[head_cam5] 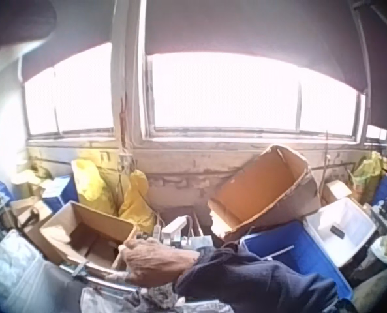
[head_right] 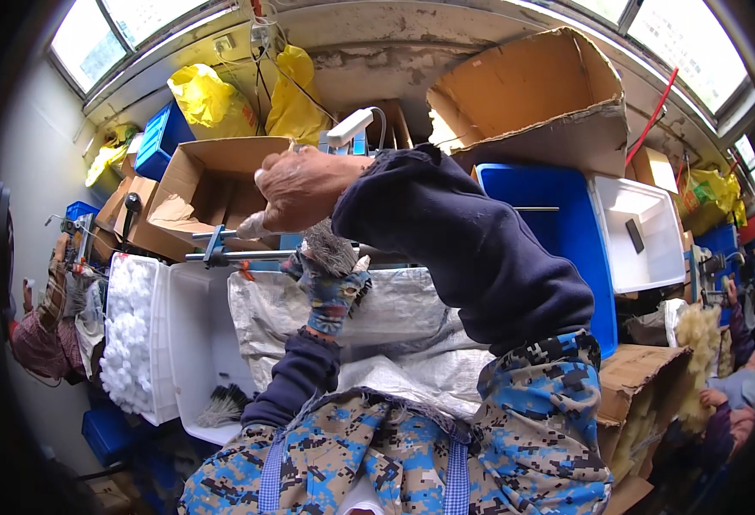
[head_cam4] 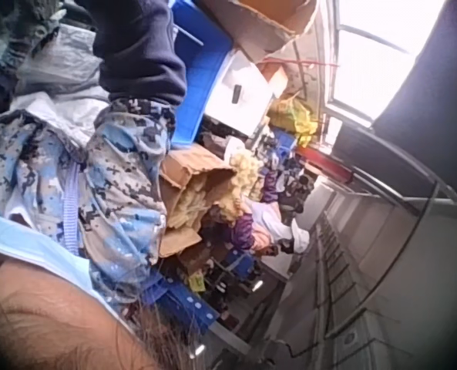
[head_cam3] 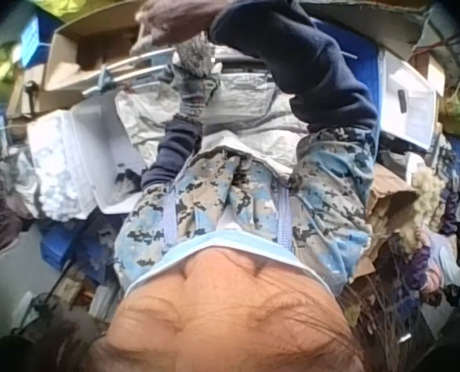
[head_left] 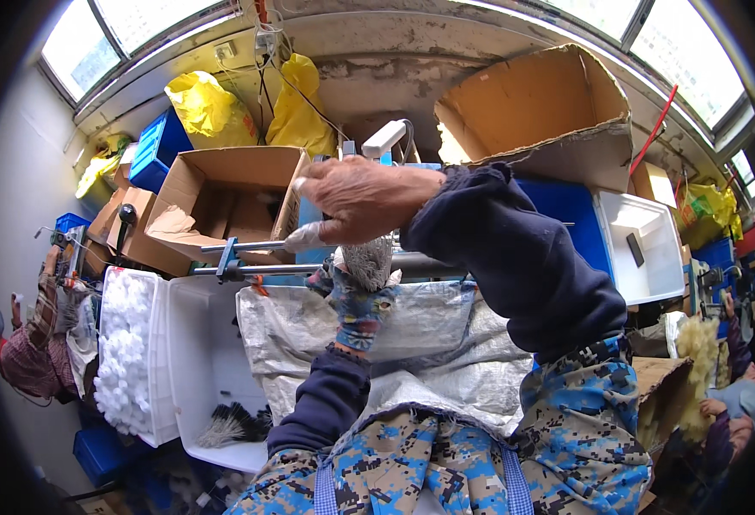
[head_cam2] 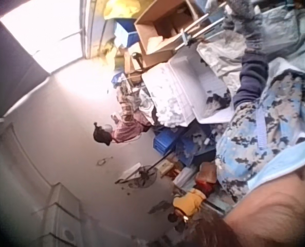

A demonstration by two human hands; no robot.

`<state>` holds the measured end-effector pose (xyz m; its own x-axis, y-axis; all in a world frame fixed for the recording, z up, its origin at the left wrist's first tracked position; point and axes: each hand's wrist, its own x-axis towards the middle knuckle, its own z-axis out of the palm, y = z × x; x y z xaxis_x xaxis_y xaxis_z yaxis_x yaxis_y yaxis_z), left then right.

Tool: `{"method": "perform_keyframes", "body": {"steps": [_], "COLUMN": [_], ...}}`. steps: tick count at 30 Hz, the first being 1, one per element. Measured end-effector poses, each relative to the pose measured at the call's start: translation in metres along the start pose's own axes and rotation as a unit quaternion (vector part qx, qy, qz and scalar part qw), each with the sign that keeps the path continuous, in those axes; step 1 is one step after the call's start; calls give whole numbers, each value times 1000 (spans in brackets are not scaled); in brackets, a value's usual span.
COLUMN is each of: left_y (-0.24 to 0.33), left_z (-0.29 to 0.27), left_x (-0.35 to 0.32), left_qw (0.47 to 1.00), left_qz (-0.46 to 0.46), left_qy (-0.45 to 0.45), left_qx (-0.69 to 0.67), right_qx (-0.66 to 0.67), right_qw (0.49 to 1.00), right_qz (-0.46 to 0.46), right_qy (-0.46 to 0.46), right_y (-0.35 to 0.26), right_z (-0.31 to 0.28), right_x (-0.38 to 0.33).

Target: The person uses a manual wire-tying machine to secure bristles onto brush heads. They repeatedly place a bundle of bristles into the machine, pull a lever to wrap a wire around the base, and then remove the finished brush head. The process is repeated for multiple brush units throughout the clip.

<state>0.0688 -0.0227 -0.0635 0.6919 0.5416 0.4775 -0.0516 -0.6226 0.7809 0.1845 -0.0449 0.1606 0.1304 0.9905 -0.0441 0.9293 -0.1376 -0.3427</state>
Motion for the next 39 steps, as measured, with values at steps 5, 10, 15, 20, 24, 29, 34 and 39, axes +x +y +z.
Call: {"method": "perform_keyframes", "body": {"steps": [5, 10, 15, 20, 24, 29, 34, 39], "left_y": [-27, -16, -10, -16, -9, -16, -26, -29], "left_z": [20, -10, 6, -6, -5, 4, 1, 10], "left_x": [-12, -5, -2, -1, -4, -11, -9, -9], "left_qw": [997, 998, 958, 973, 997, 992, 995, 997], "left_qz": [-20, -57, 109, 77, 37, 53, 39, -48], "left_qy": [-70, 10, 32, 48, 49, 24, 36, -10], "left_qx": [-24, 11, 264, 210, 52, 114, 79, -57], "right_qx": [-58, 99, -80, 33, -117, 47, 27, -28], "right_qw": [998, 992, 993, 999, 982, 992, 987, 997], "right_qz": [-8, -26, -4, -21, -20, 48, 75, 54], "right_qy": [-14, 73, 83, 18, 145, -110, -136, -48], "right_y": [4, -20, -2, -15, 5, 24, -8, 1], "right_z": [41, -36, 70, 9, 38, 71, 28, 70], "right_x": [-8, -28, -29, -19, 0, -3, -1, -12]}}
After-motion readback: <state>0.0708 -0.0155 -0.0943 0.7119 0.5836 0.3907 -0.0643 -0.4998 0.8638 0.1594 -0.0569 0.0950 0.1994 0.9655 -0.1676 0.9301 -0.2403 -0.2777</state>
